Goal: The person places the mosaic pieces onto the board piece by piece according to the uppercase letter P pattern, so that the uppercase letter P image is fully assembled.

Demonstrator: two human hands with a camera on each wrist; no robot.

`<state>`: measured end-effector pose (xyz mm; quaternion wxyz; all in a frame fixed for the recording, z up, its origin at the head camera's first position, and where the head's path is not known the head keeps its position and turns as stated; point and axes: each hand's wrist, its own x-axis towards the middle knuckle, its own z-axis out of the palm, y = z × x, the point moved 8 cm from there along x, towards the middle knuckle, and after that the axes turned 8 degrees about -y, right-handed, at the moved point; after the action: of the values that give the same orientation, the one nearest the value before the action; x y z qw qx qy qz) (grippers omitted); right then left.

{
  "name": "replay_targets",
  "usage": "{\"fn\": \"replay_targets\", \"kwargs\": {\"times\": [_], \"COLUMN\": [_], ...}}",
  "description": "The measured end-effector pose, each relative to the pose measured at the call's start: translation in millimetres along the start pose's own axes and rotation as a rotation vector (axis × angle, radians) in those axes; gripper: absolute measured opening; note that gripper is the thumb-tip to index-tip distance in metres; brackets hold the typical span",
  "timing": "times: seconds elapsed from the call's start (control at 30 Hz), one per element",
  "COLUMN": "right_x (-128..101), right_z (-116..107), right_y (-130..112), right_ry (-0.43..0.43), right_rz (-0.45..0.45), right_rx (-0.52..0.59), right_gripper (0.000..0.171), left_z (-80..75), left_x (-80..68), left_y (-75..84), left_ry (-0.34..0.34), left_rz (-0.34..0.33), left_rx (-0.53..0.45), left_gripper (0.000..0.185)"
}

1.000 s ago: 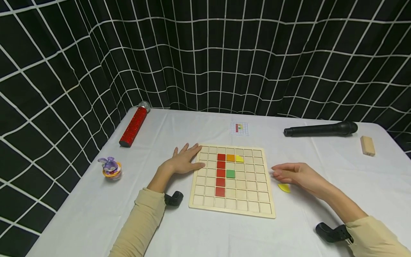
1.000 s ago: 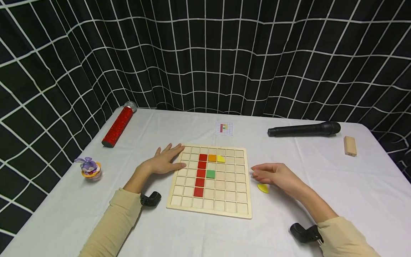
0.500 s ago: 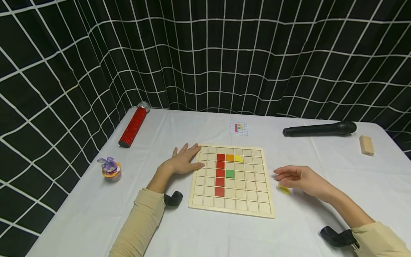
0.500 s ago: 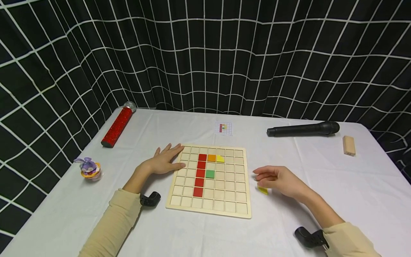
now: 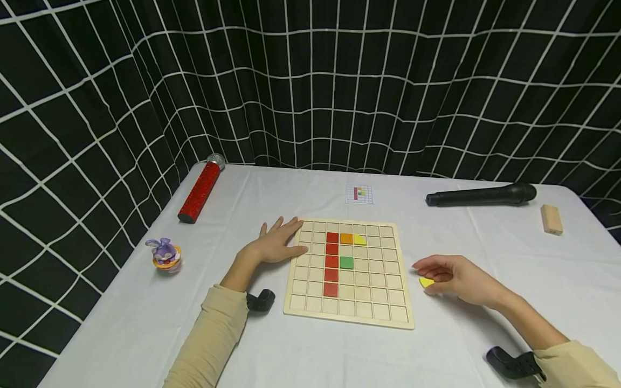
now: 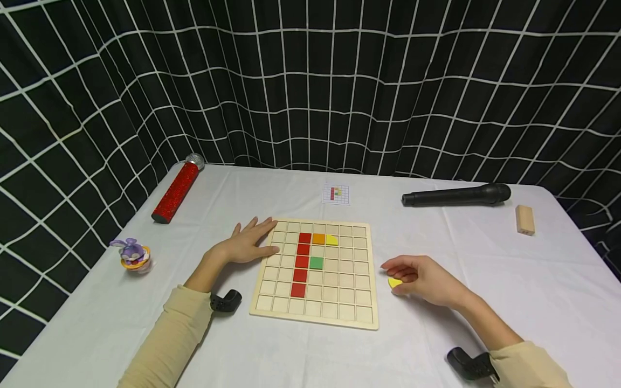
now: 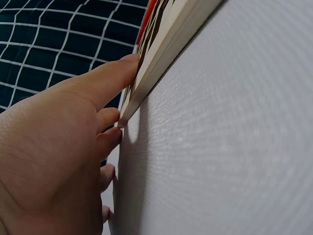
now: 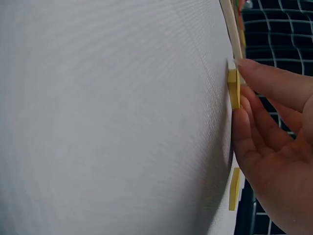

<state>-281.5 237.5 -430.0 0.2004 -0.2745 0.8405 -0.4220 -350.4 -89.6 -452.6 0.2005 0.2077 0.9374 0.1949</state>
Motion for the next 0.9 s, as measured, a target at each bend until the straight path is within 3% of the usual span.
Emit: {"fn": "replay_targets", "kwargs": {"times": [0.77, 0.9], "right_x": [0.5, 0.3], "right_z": [-0.1, -1.8], "right_y": [-5.0, -8.0], "right_ry": [0.009, 0.029], "right_rz": [0.028, 0.030], "right_rx": [-0.106, -0.178], "right_gripper": [0.041, 0.041], "left_z": [-0.3, -0.2], "left_x": [-2.1, -1.7], "left_y": [1.5, 1.4], "left_ry": [-0.008, -0.005], "left_rz": [-0.004, -0.005], "left_rx": [-0.012, -0.007], "left_gripper": [0.076, 0.076]}}
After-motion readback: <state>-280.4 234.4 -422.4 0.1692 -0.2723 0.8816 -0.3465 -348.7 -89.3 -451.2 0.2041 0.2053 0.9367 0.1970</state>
